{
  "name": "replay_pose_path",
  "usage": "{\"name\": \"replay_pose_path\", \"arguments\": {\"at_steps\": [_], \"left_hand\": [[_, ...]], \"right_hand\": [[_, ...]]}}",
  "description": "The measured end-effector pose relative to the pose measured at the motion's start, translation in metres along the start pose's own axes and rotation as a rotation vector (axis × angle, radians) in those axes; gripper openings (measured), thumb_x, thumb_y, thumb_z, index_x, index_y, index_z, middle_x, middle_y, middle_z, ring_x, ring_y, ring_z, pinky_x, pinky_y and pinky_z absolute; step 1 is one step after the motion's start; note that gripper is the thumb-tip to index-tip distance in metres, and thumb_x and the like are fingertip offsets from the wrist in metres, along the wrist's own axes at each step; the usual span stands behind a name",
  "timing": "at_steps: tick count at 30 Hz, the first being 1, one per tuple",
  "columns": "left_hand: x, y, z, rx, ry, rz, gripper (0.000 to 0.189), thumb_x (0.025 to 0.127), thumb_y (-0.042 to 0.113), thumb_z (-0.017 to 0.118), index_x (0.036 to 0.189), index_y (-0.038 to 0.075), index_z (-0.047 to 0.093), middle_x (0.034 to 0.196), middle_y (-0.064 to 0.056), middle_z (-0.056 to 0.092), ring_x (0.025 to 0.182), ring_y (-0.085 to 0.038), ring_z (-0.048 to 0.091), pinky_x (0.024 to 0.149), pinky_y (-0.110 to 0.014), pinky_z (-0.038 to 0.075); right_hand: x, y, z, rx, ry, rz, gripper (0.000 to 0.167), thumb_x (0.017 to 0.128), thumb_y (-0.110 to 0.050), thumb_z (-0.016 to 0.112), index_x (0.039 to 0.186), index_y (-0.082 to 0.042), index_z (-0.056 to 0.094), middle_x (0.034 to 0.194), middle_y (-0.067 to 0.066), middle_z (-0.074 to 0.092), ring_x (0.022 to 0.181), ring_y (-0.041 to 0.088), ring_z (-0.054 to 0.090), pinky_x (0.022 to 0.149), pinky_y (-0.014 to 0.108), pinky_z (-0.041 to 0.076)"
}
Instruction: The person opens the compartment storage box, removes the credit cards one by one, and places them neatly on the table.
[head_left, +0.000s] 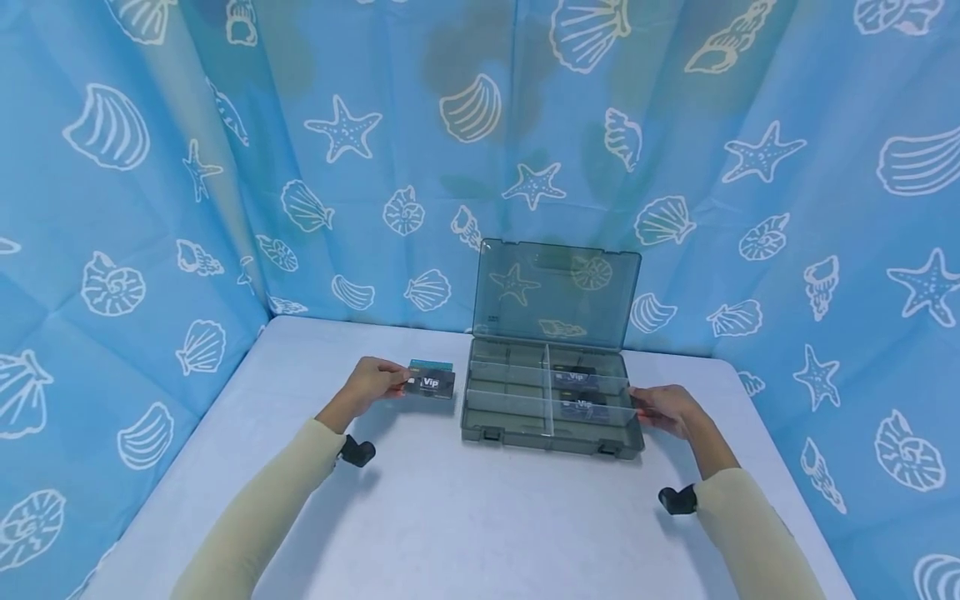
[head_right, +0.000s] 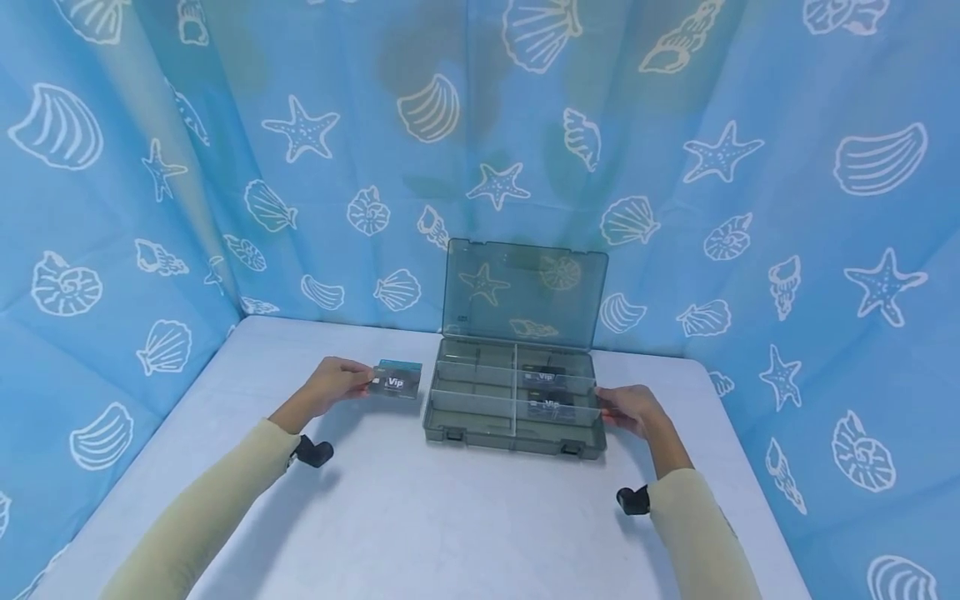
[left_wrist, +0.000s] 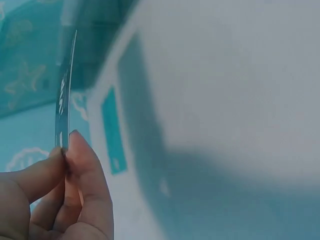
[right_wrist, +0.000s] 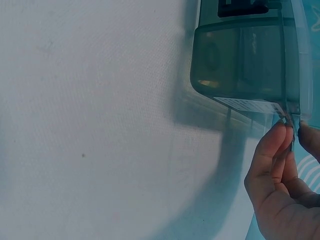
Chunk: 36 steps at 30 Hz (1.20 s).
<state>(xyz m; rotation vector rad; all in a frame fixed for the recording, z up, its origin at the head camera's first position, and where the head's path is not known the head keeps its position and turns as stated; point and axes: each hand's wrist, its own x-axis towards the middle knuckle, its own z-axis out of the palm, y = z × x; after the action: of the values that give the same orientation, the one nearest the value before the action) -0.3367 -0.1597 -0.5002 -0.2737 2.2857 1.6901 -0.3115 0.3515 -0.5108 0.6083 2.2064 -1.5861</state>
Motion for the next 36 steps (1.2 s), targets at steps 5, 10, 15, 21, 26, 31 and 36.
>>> {"name": "replay_pose_path", "arguments": {"at_steps": [5,10,15,21,26,31,36], "left_hand": [[0.004,-0.01,-0.003,0.049,0.035,-0.038,0.022,0.095,0.008,0.063,0.113,-0.005,0.065,0.103,-0.017,0.063,0.077,-0.018,0.064,0.073,-0.031,0.058],[0.006,-0.013,-0.001,0.074,0.043,-0.047,0.022,0.094,0.008,0.065,0.111,-0.005,0.066,0.099,-0.016,0.063,0.074,-0.017,0.064,0.07,-0.028,0.058],[0.007,-0.017,0.002,0.112,0.037,-0.043,0.022,0.093,0.008,0.066,0.109,-0.006,0.066,0.095,-0.016,0.064,0.071,-0.017,0.065,0.067,-0.027,0.058],[0.013,-0.024,0.004,0.145,0.048,-0.078,0.031,0.094,0.017,0.066,0.112,-0.007,0.063,0.092,-0.015,0.066,0.068,-0.016,0.067,0.064,-0.025,0.057],[0.021,-0.024,0.003,0.152,0.069,-0.122,0.039,0.089,0.026,0.073,0.11,-0.006,0.063,0.087,-0.014,0.067,0.064,-0.016,0.067,0.061,-0.026,0.057],[0.026,-0.019,0.004,0.245,0.078,-0.149,0.033,0.084,0.021,0.079,0.101,-0.004,0.068,0.082,-0.013,0.068,0.06,-0.016,0.067,0.057,-0.024,0.054],[0.026,-0.013,0.007,0.356,0.108,-0.178,0.039,0.081,0.02,0.082,0.104,-0.005,0.064,0.079,-0.012,0.066,0.058,-0.016,0.066,0.055,-0.022,0.051]], "right_hand": [[0.001,0.0,0.0,-0.001,0.004,0.011,0.054,0.098,-0.028,0.06,0.134,0.009,0.045,0.097,0.01,0.055,0.079,0.015,0.061,0.074,0.025,0.056],[0.0,-0.001,0.001,0.003,0.009,0.02,0.055,0.098,-0.028,0.061,0.134,0.01,0.044,0.097,0.011,0.054,0.079,0.016,0.06,0.073,0.025,0.056],[0.0,-0.001,0.001,0.001,0.007,0.029,0.054,0.098,-0.028,0.061,0.134,0.009,0.044,0.097,0.011,0.054,0.079,0.017,0.06,0.073,0.025,0.056],[0.001,-0.002,-0.002,0.003,0.0,0.035,0.052,0.098,-0.028,0.06,0.133,0.008,0.045,0.098,0.011,0.053,0.081,0.017,0.06,0.076,0.026,0.056],[0.001,-0.003,-0.002,0.007,-0.023,0.015,0.053,0.099,-0.028,0.059,0.134,0.009,0.044,0.097,0.011,0.053,0.08,0.017,0.061,0.077,0.027,0.056],[-0.001,-0.004,-0.001,0.016,-0.026,0.012,0.051,0.099,-0.027,0.059,0.132,0.009,0.045,0.096,0.01,0.054,0.078,0.016,0.061,0.076,0.027,0.056],[-0.002,-0.003,0.0,0.021,-0.018,0.018,0.05,0.099,-0.026,0.059,0.132,0.009,0.046,0.095,0.01,0.055,0.078,0.016,0.061,0.075,0.027,0.056]]}}
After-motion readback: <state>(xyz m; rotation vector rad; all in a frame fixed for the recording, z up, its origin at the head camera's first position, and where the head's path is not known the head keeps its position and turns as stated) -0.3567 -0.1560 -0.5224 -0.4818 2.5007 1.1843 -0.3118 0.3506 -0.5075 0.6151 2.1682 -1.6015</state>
